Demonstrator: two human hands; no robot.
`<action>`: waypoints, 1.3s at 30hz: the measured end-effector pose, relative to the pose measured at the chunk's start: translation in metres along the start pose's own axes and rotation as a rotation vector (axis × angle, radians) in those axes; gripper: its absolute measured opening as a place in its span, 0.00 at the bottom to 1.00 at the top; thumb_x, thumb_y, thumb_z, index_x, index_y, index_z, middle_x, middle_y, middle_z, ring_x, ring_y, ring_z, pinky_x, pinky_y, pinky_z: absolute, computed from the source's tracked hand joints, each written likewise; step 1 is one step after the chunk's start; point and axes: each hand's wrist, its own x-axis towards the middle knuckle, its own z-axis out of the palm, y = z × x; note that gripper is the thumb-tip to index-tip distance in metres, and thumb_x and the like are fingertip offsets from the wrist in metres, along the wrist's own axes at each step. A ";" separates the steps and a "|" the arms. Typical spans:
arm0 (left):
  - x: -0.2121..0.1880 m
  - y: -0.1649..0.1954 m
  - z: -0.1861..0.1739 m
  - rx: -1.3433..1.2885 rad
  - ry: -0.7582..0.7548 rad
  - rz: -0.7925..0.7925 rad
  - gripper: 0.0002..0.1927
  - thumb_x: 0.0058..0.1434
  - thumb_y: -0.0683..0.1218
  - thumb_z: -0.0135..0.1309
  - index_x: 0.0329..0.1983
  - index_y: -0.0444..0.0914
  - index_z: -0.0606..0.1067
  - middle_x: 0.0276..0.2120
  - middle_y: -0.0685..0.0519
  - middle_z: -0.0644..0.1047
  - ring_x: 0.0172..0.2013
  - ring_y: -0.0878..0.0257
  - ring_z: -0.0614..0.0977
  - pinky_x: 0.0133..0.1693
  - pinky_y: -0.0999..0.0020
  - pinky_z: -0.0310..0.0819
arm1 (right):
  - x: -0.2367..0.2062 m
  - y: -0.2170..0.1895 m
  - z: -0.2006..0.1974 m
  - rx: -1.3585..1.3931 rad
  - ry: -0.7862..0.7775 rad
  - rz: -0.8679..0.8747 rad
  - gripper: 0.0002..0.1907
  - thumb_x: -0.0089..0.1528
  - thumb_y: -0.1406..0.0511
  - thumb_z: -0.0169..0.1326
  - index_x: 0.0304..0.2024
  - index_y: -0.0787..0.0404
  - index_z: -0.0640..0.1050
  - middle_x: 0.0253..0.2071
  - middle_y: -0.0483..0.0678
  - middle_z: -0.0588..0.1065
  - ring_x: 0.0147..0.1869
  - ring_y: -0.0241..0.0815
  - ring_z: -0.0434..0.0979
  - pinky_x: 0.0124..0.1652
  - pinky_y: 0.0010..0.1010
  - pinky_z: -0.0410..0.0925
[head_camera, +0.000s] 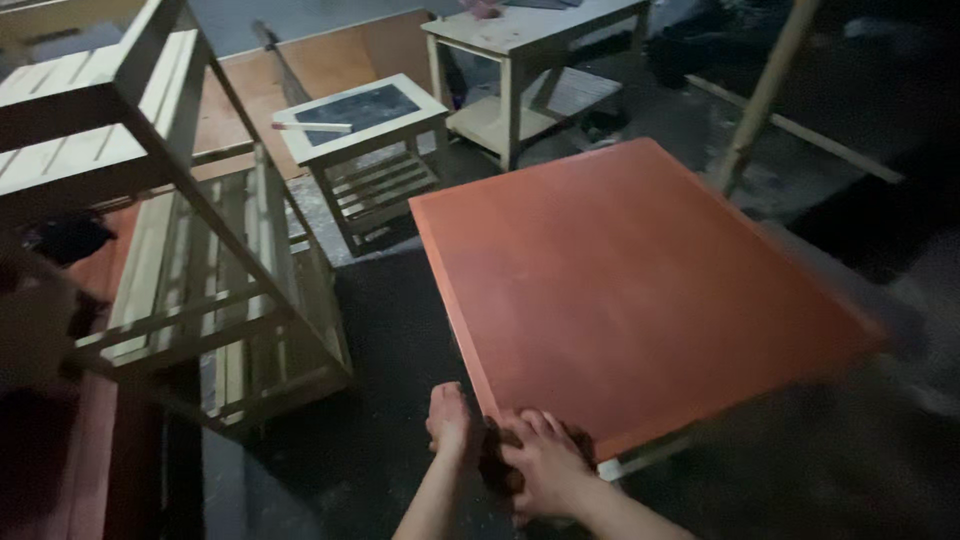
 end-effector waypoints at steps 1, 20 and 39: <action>0.001 -0.008 0.003 -0.027 -0.035 0.017 0.25 0.66 0.62 0.38 0.61 0.54 0.74 0.60 0.45 0.75 0.61 0.44 0.72 0.65 0.45 0.58 | -0.011 0.007 0.005 0.008 -0.032 -0.007 0.28 0.51 0.57 0.67 0.52 0.54 0.74 0.71 0.55 0.53 0.77 0.61 0.44 0.71 0.56 0.42; -0.004 -0.033 0.041 -0.524 -0.318 -0.219 0.30 0.71 0.59 0.31 0.69 0.42 0.67 0.64 0.47 0.70 0.63 0.52 0.70 0.61 0.54 0.64 | -0.040 0.096 0.054 -0.365 0.889 -0.175 0.21 0.53 0.56 0.59 0.50 0.38 0.80 0.62 0.47 0.67 0.70 0.56 0.60 0.63 0.78 0.48; 0.153 0.145 -0.003 -0.919 -0.546 0.367 0.34 0.69 0.62 0.37 0.64 0.32 0.72 0.55 0.42 0.78 0.55 0.52 0.80 0.56 0.56 0.73 | 0.169 0.093 -0.161 -0.373 0.881 -0.294 0.29 0.47 0.57 0.67 0.52 0.46 0.78 0.60 0.53 0.68 0.64 0.61 0.66 0.56 0.64 0.61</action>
